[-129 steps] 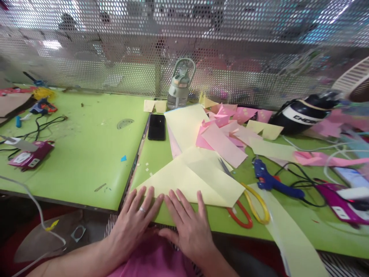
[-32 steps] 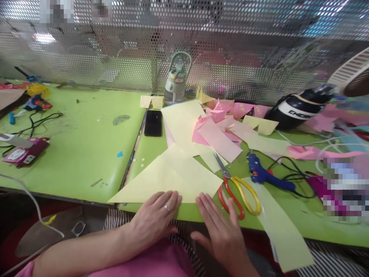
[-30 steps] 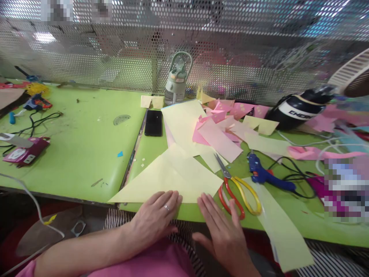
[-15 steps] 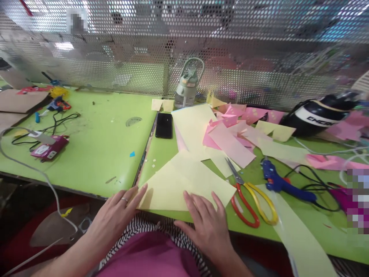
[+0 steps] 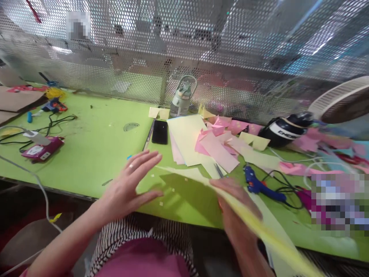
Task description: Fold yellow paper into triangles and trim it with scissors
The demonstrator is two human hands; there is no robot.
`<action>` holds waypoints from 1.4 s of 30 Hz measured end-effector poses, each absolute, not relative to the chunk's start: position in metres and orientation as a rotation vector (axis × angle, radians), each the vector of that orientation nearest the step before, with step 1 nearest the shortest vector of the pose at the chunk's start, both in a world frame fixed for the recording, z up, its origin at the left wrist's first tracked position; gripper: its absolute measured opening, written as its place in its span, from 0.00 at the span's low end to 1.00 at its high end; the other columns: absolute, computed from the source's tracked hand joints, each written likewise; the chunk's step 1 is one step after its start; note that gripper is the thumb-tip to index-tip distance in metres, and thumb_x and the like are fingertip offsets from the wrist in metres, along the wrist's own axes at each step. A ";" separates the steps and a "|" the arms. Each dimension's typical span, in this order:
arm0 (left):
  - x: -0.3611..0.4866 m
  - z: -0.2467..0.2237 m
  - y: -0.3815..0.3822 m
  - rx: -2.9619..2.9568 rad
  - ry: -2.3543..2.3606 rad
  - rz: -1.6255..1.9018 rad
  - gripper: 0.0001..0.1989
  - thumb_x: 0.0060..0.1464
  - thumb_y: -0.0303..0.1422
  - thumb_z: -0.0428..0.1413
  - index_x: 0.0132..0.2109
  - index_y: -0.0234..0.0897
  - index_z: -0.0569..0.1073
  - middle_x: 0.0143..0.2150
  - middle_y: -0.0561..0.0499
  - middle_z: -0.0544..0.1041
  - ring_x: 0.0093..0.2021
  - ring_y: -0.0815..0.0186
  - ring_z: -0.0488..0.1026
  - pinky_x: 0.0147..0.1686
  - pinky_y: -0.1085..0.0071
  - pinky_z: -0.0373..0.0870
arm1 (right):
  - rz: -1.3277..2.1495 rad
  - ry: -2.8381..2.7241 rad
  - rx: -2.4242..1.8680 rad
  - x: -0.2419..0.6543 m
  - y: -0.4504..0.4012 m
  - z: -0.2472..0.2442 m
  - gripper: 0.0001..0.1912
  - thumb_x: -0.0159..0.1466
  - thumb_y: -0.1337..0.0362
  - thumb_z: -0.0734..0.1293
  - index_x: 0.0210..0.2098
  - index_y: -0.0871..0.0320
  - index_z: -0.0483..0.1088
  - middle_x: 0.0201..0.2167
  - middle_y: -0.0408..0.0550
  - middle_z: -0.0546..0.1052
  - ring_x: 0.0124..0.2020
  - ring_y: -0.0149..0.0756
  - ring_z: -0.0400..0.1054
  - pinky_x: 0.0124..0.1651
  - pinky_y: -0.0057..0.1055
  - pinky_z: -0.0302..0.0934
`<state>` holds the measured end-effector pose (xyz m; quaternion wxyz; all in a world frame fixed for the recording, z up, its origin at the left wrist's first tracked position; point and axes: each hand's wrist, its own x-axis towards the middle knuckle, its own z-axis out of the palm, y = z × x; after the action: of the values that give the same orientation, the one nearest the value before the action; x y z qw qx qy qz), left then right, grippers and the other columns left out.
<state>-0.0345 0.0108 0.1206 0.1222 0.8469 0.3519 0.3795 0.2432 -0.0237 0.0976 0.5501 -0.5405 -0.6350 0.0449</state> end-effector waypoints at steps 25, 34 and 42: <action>-0.011 0.184 0.043 1.943 0.925 0.797 0.19 0.57 0.48 0.54 0.41 0.37 0.77 0.35 0.51 0.78 0.33 0.67 0.72 0.29 0.75 0.62 | 0.838 -1.350 -1.052 0.189 0.028 0.194 0.10 0.59 0.56 0.72 0.27 0.54 0.73 0.24 0.38 0.73 0.27 0.27 0.67 0.31 0.24 0.64; -0.003 0.196 0.056 1.978 0.959 0.840 0.22 0.57 0.47 0.52 0.23 0.38 0.58 0.20 0.59 0.54 0.21 0.74 0.51 0.20 0.74 0.43 | 0.644 -1.481 -0.988 0.186 0.044 0.219 0.11 0.60 0.51 0.70 0.32 0.51 0.75 0.30 0.42 0.77 0.33 0.32 0.69 0.34 0.30 0.66; 0.001 0.200 0.056 2.033 1.009 0.871 0.22 0.57 0.45 0.52 0.23 0.37 0.57 0.21 0.58 0.54 0.22 0.73 0.51 0.20 0.74 0.44 | 0.536 -1.488 -1.028 0.183 0.046 0.231 0.09 0.58 0.54 0.72 0.30 0.52 0.78 0.30 0.42 0.80 0.32 0.32 0.72 0.36 0.30 0.67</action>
<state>0.0007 0.0558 0.1996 0.3479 0.7840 0.3893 0.3359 0.1829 0.0460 0.2305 0.5874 -0.4410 -0.6384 0.2300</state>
